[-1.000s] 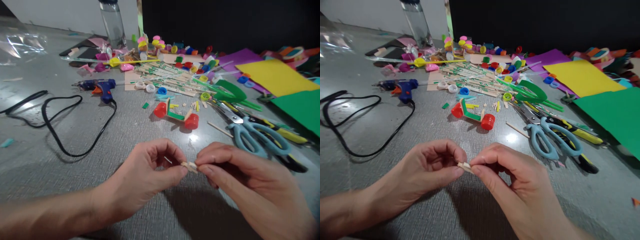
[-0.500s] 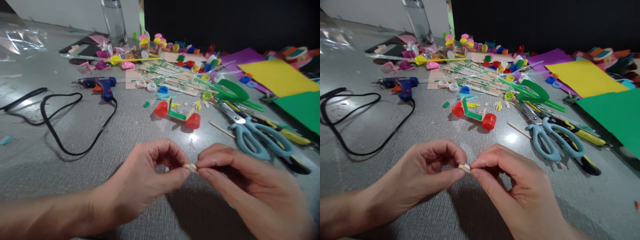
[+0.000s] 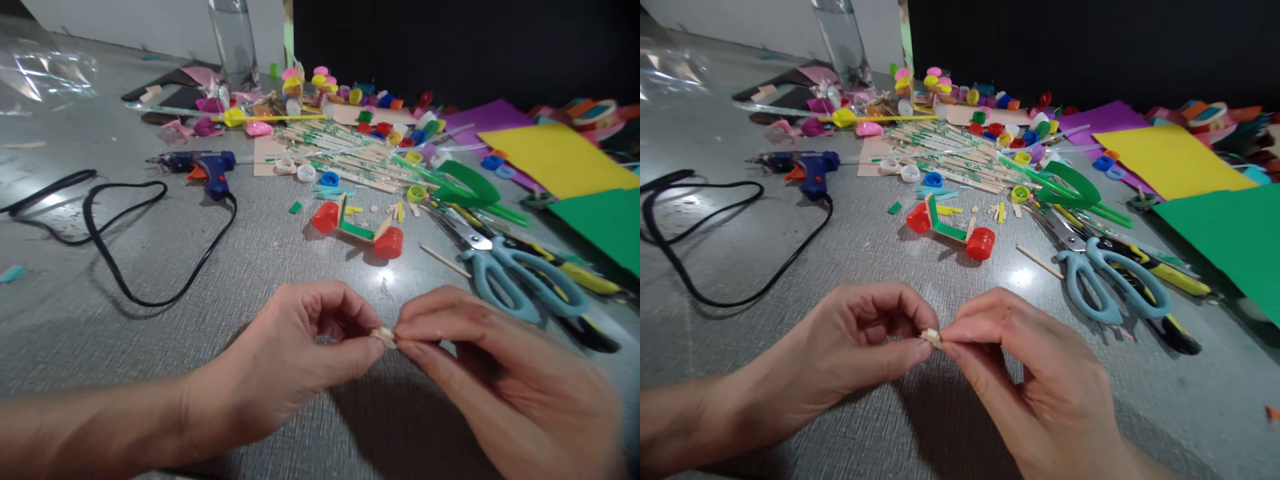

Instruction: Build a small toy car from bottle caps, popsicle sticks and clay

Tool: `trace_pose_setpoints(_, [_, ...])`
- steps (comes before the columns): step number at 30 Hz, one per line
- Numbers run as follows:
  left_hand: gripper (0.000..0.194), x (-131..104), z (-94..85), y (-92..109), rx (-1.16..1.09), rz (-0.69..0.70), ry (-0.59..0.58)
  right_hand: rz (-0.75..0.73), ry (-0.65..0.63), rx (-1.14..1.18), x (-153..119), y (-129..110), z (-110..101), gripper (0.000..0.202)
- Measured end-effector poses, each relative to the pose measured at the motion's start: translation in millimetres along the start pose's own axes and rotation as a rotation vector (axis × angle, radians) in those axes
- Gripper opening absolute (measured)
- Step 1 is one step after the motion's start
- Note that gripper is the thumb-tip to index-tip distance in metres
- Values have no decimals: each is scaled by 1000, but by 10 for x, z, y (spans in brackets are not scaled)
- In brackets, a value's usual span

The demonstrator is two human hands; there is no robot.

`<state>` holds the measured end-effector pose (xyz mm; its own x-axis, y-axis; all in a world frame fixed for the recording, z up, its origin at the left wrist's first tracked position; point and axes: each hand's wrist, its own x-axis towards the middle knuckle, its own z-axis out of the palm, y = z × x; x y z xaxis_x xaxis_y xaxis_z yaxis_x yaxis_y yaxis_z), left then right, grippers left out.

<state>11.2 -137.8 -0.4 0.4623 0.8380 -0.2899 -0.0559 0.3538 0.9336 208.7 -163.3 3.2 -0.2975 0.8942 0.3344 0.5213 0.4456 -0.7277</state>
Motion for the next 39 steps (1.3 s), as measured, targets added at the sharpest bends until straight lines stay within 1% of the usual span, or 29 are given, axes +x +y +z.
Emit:
trace_pose_setpoints(9, [4,8,3,18,7,-15,6,-59,-34,-17,8,0,-12,16])
trace_pose_setpoints(15, [5,5,6,14,-38,-53,4,-76,-72,-29,19,-16,-43,15])
trace_pose_setpoints(17, [9,15,2,22,-67,-81,0,-47,-62,-36,18,-16,-65,13])
trace_pose_setpoints(19, [12,28,-11,36,-106,-100,-5,8,-21,-38,14,-4,-84,13])
trace_pose_setpoints(21, [12,40,-31,45,-138,-109,-9,47,-2,-10,8,19,-92,12])
trace_pose_setpoints(24, [10,46,-66,41,-148,-111,-23,57,-40,48,-4,56,-80,7])
trace_pose_setpoints(25, [11,44,-75,36,-148,-113,-29,59,-48,55,-8,64,-72,7])
trace_pose_setpoints(26, [11,40,-81,31,-149,-114,-32,64,-53,53,-11,69,-63,12])
trace_pose_setpoints(29, [11,26,-87,22,-178,-116,-37,23,-76,2,-12,68,-36,26])
trace_pose_setpoints(32, [11,19,-79,26,-216,-146,-54,-79,-83,-47,-3,57,-11,25])
trace_pose_setpoints(34, [12,22,-71,32,-226,-166,-74,-117,-71,-62,6,48,4,23])
trace_pose_setpoints(37, [16,36,-67,50,-180,-183,-101,-113,-81,-74,28,33,20,21])
trace_pose_setpoints(39, [14,45,-75,74,-82,-184,-118,-72,-99,-57,46,37,20,19])
